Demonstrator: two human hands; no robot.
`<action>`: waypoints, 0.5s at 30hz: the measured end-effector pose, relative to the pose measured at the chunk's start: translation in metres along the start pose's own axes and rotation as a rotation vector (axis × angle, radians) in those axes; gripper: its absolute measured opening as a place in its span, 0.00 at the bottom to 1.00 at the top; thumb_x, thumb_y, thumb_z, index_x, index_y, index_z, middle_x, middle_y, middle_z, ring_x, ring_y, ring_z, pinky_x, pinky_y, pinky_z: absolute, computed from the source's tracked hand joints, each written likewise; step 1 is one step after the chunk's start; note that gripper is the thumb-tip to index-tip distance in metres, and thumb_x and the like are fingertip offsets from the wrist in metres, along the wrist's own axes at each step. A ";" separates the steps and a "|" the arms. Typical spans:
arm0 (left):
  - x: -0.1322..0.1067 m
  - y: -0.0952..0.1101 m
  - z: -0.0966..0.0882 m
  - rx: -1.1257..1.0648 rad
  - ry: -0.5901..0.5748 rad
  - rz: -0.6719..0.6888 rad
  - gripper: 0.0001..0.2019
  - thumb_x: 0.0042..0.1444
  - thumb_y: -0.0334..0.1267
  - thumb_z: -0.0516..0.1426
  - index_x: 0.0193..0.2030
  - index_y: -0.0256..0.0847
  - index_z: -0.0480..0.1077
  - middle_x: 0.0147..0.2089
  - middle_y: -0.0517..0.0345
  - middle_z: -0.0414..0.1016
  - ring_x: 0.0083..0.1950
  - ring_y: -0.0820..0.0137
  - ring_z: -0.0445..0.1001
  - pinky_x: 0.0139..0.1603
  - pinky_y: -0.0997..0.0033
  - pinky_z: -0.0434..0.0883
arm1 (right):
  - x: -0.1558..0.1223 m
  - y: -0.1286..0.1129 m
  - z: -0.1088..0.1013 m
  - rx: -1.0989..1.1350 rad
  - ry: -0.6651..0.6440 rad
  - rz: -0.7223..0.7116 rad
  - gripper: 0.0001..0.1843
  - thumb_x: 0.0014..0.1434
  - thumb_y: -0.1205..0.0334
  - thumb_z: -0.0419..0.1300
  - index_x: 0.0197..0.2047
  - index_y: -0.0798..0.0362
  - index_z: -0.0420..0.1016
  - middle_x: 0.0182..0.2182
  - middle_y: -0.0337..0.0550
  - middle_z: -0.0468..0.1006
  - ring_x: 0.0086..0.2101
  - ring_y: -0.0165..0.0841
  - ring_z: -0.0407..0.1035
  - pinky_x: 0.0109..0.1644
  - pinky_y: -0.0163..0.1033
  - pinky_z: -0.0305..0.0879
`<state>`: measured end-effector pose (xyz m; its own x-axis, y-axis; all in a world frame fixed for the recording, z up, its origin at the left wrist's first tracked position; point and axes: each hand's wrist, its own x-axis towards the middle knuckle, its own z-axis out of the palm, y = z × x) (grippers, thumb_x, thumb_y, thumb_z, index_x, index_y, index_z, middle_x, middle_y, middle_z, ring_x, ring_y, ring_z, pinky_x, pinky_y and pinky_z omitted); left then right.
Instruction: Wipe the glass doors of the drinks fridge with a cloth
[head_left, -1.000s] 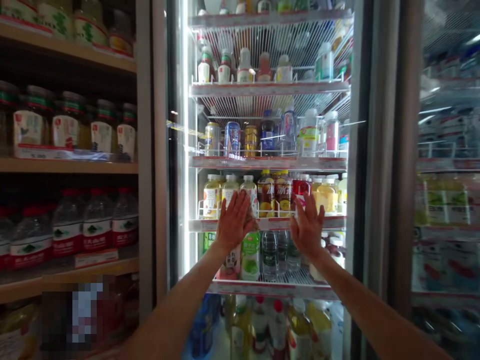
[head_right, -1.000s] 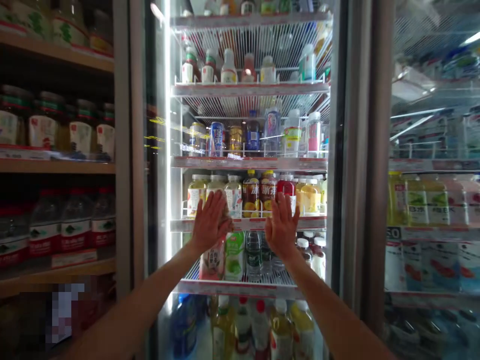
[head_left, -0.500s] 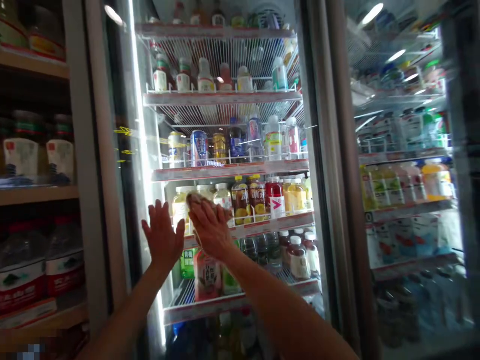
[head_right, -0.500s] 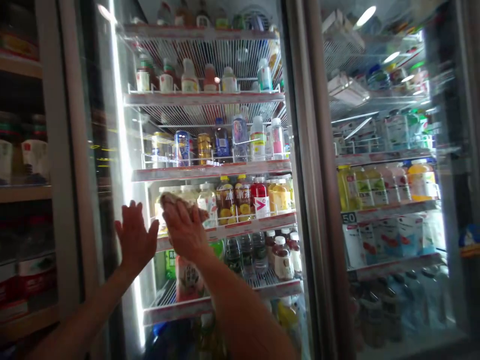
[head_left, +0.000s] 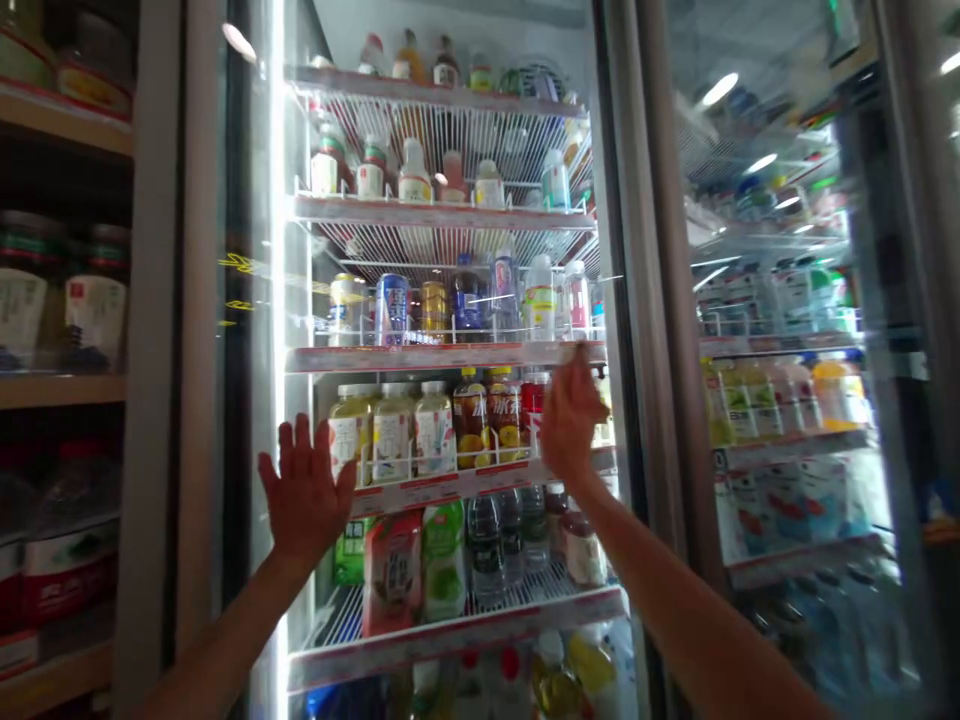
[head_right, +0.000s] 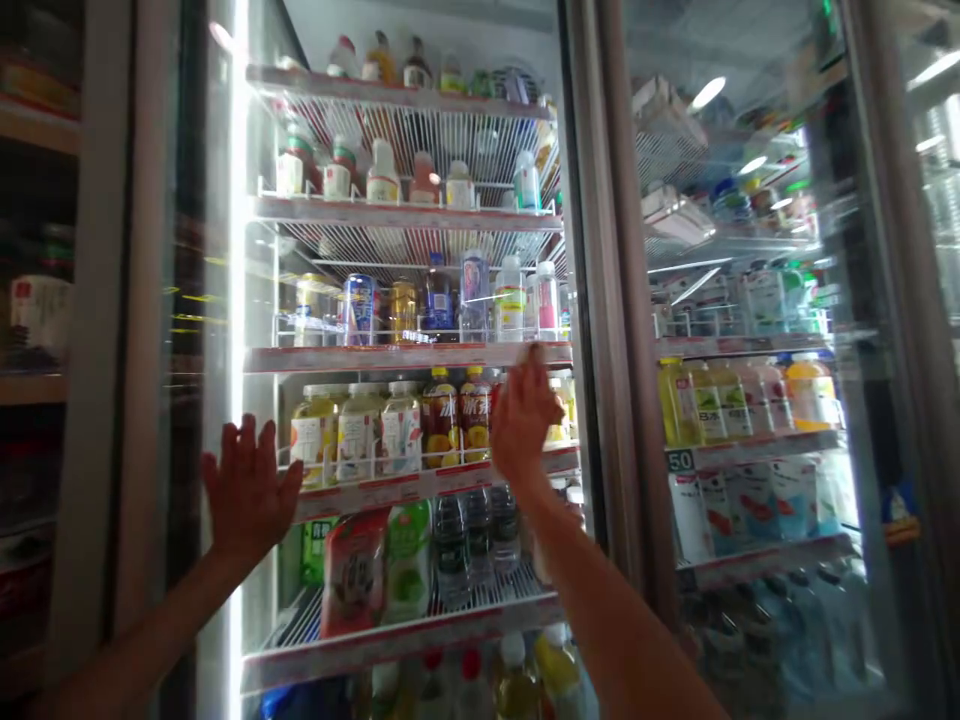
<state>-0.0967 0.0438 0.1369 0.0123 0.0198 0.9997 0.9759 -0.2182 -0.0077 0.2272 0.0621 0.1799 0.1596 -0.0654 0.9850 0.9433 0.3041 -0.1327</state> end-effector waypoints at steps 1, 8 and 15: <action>0.003 0.002 0.000 0.001 0.008 0.032 0.29 0.63 0.45 0.44 0.69 0.39 0.43 0.71 0.43 0.42 0.71 0.56 0.40 0.67 0.45 0.37 | -0.011 -0.022 0.005 0.043 -0.076 -0.164 0.25 0.63 0.62 0.43 0.63 0.53 0.58 0.65 0.46 0.54 0.66 0.43 0.39 0.66 0.57 0.44; 0.064 0.028 0.003 -0.012 0.025 0.108 0.28 0.63 0.47 0.44 0.68 0.42 0.47 0.70 0.45 0.45 0.71 0.58 0.42 0.67 0.47 0.38 | -0.011 -0.013 -0.006 0.037 -0.198 -0.444 0.24 0.63 0.61 0.44 0.63 0.49 0.59 0.64 0.42 0.56 0.65 0.38 0.41 0.67 0.55 0.40; 0.085 0.037 0.015 -0.033 0.041 0.074 0.29 0.62 0.49 0.44 0.67 0.38 0.49 0.70 0.42 0.45 0.71 0.55 0.40 0.67 0.45 0.38 | 0.080 0.034 0.006 -0.029 0.070 0.119 0.27 0.64 0.60 0.40 0.63 0.57 0.59 0.64 0.53 0.55 0.64 0.47 0.45 0.62 0.62 0.48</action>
<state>-0.0562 0.0522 0.2211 0.0744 -0.0378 0.9965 0.9649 -0.2496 -0.0815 0.2705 0.0730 0.2545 0.2901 -0.0973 0.9520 0.9242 0.2866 -0.2524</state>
